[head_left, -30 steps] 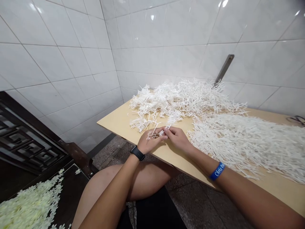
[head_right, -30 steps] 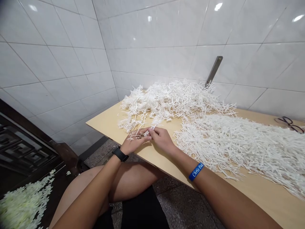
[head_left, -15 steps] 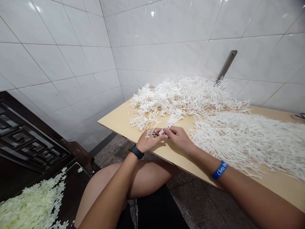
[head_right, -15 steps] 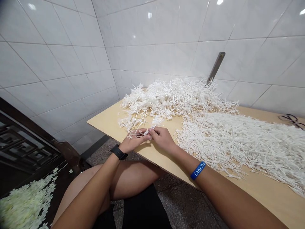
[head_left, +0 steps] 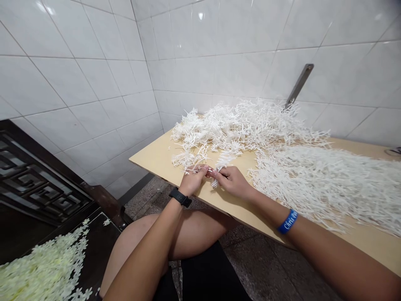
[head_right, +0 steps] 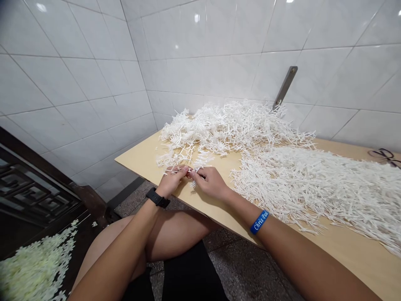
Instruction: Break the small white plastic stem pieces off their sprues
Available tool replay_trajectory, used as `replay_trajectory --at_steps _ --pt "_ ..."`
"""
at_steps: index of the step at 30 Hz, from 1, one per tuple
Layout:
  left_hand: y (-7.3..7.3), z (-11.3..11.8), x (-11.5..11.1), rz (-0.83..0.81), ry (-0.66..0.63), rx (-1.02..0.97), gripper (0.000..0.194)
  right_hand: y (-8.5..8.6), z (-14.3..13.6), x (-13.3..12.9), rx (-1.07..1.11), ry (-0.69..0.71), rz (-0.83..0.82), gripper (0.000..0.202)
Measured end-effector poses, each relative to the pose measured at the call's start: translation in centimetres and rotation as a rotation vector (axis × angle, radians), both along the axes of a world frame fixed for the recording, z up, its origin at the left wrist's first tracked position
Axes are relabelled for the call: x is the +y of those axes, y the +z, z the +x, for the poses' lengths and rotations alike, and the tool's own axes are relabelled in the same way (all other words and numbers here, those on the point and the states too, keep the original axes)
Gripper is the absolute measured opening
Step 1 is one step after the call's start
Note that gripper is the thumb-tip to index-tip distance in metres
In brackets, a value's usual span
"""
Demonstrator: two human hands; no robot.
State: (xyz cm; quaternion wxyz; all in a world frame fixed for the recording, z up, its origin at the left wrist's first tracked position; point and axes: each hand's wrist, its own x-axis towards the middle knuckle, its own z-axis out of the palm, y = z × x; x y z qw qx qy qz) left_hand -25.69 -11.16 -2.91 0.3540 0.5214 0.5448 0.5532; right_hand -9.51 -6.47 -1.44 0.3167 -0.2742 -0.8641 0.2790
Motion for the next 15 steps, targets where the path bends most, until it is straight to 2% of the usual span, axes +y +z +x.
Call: replay_trajectory --at_steps 6,12,15 --pt "0.0 0.4 0.0 -0.041 0.104 -0.071 0.023 0.1 -0.2 0.2 -0.02 0.013 0.086 0.05" --pt "0.1 0.6 0.2 -0.012 0.008 -0.125 0.024 0.3 -0.1 -0.3 -0.027 -0.002 0.129 0.05" --pt "0.1 0.2 0.6 -0.032 0.037 -0.202 0.027 0.2 0.2 -1.4 0.03 0.054 0.116 0.049"
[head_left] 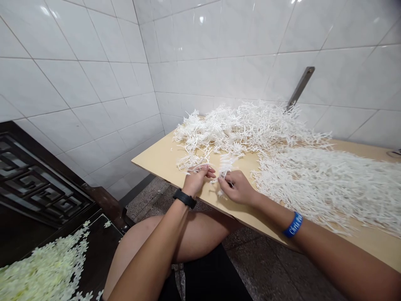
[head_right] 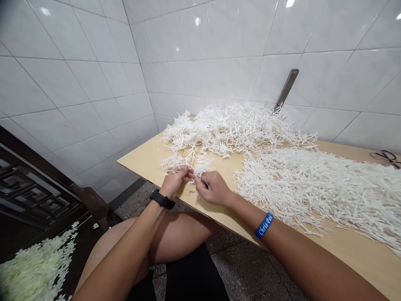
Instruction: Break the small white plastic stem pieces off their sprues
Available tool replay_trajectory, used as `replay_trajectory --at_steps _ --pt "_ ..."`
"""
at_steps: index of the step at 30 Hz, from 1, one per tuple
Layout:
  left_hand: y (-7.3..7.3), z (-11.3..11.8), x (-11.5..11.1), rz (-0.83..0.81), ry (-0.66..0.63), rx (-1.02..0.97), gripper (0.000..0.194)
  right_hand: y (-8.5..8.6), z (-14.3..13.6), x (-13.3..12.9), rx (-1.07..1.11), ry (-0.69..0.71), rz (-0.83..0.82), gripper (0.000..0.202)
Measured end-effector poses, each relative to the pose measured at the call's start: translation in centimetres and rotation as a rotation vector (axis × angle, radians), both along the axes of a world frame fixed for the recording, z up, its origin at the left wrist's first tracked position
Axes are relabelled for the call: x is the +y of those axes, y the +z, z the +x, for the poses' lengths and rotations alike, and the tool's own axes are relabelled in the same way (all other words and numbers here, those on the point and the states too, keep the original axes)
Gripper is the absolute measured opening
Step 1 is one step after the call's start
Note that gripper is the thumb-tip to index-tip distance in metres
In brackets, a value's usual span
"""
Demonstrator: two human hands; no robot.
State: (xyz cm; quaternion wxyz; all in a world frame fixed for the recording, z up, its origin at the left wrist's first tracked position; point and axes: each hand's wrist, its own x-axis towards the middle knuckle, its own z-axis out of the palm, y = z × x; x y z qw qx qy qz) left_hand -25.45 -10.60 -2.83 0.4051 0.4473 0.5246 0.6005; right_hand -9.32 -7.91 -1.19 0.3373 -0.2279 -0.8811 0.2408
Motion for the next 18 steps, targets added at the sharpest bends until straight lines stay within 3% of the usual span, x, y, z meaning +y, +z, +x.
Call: replay_trajectory --at_steps 4,10,18 --pt "-0.1 -0.4 0.0 0.003 -0.021 0.032 0.024 -0.3 0.4 -0.6 0.049 0.035 -0.038 0.045" --pt "0.1 -0.5 -0.6 0.042 -0.081 0.425 0.02 -0.6 0.4 1.3 0.127 -0.245 -0.135 0.045" --pt "0.0 -0.3 -0.5 0.139 -0.21 0.362 0.037 -0.8 0.3 1.6 0.147 -0.433 -0.202 0.045"
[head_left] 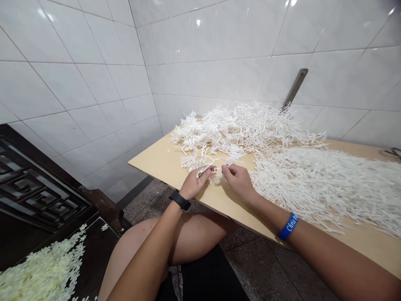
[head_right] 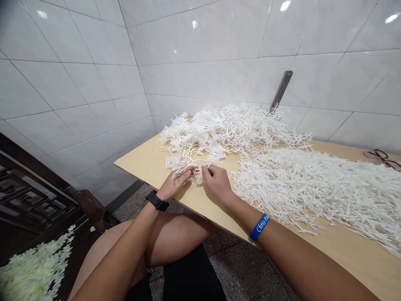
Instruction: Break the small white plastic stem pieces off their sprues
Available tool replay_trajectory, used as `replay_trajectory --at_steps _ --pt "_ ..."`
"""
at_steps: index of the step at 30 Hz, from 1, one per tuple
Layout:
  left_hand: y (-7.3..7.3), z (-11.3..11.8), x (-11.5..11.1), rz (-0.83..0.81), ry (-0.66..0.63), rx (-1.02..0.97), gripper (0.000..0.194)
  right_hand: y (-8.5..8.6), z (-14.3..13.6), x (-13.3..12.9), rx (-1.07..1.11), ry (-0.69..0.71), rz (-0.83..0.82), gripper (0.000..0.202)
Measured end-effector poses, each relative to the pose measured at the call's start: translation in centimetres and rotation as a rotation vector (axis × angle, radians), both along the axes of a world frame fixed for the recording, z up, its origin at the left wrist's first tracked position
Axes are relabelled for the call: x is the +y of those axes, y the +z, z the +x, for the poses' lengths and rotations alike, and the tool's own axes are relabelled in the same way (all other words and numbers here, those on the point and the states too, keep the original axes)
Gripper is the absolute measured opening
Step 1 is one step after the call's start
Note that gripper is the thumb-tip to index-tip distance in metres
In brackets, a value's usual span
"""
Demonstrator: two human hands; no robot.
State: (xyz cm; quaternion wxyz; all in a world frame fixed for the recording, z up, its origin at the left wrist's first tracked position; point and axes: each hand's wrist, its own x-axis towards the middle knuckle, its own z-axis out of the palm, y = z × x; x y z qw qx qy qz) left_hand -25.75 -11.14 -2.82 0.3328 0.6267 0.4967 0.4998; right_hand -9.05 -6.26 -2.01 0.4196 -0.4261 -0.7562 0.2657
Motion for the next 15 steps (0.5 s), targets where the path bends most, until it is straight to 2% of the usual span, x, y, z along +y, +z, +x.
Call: replay_trajectory --at_steps 3,5,7,10,13,15 --pt "0.6 0.2 -0.3 -0.028 -0.024 0.004 0.043 -0.1 -0.1 0.0 -0.004 0.029 -0.017 0.045" --pt "1.0 0.5 -0.5 -0.019 0.009 0.038 0.034 -0.2 -0.1 0.0 -0.001 0.075 -0.019 0.045" --pt "1.1 0.6 -0.5 -0.03 0.107 0.068 0.024 -0.1 -0.1 -0.1 0.003 0.129 -0.012 0.045" --pt "0.4 0.6 0.0 -0.096 0.309 0.038 0.024 0.1 -0.2 -0.6 -0.026 0.257 0.033 0.047" --pt "-0.5 0.1 0.8 -0.108 0.47 -0.155 0.025 0.5 -0.2 -1.5 -0.053 0.354 0.139 0.048" --pt "-0.7 -0.2 1.1 -0.101 0.506 -0.265 0.026 0.6 -0.2 -1.8 -0.061 0.36 0.2 0.048"
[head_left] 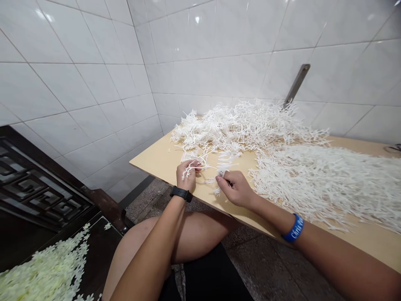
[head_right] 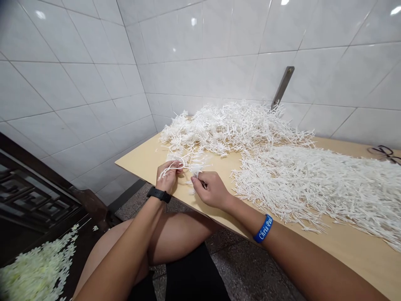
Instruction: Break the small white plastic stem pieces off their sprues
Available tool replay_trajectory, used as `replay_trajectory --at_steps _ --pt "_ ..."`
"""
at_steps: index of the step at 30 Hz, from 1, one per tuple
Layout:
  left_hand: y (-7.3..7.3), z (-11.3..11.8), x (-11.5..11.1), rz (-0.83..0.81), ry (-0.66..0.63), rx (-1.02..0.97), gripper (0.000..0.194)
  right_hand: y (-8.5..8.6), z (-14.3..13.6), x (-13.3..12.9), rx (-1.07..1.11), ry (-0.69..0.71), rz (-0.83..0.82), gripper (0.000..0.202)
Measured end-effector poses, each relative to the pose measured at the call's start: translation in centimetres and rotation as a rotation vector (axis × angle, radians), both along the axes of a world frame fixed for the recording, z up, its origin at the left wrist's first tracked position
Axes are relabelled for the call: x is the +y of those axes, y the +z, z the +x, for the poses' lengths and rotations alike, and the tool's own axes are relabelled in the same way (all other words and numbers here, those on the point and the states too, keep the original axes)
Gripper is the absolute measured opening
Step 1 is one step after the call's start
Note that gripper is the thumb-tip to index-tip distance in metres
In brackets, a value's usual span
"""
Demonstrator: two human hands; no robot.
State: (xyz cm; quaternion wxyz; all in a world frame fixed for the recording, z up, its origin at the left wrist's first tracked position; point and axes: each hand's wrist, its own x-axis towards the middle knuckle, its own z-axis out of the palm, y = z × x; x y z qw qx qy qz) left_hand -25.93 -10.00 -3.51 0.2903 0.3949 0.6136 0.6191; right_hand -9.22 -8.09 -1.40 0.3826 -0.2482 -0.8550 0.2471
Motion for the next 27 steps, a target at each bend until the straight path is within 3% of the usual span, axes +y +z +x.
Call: replay_trajectory --at_steps 3,7,12,15,18,22,27 --pt "0.3 -0.2 -0.2 -0.005 -0.08 0.011 0.024 -0.3 0.0 0.5 -0.021 -0.008 -0.025 0.048" --pt "0.8 -0.2 -0.8 0.081 -0.241 0.084 0.025 -1.0 -0.1 1.8 0.031 -0.067 -0.219 0.044" --pt "0.7 -0.3 -0.7 0.092 -0.292 -0.018 0.04 -1.1 -0.2 2.1 0.113 -0.043 -0.313 0.035" --pt "0.9 -0.4 -0.8 0.098 -0.406 -0.068 0.048 -0.8 -0.5 1.9 0.069 -0.022 -0.247 0.034" --pt "1.2 -0.5 -0.9 0.146 -0.526 -0.065 0.042 -0.6 -0.8 1.9 -0.011 -0.026 -0.109 0.036" --pt "1.1 -0.5 -0.8 0.167 -0.529 -0.074 0.038 -0.2 -1.2 1.6 -0.077 0.015 -0.03 0.032" --pt "0.6 -0.5 -0.6 0.145 -0.472 -0.292 0.03 0.5 -1.4 1.0 -0.139 0.1 -0.095 0.028"
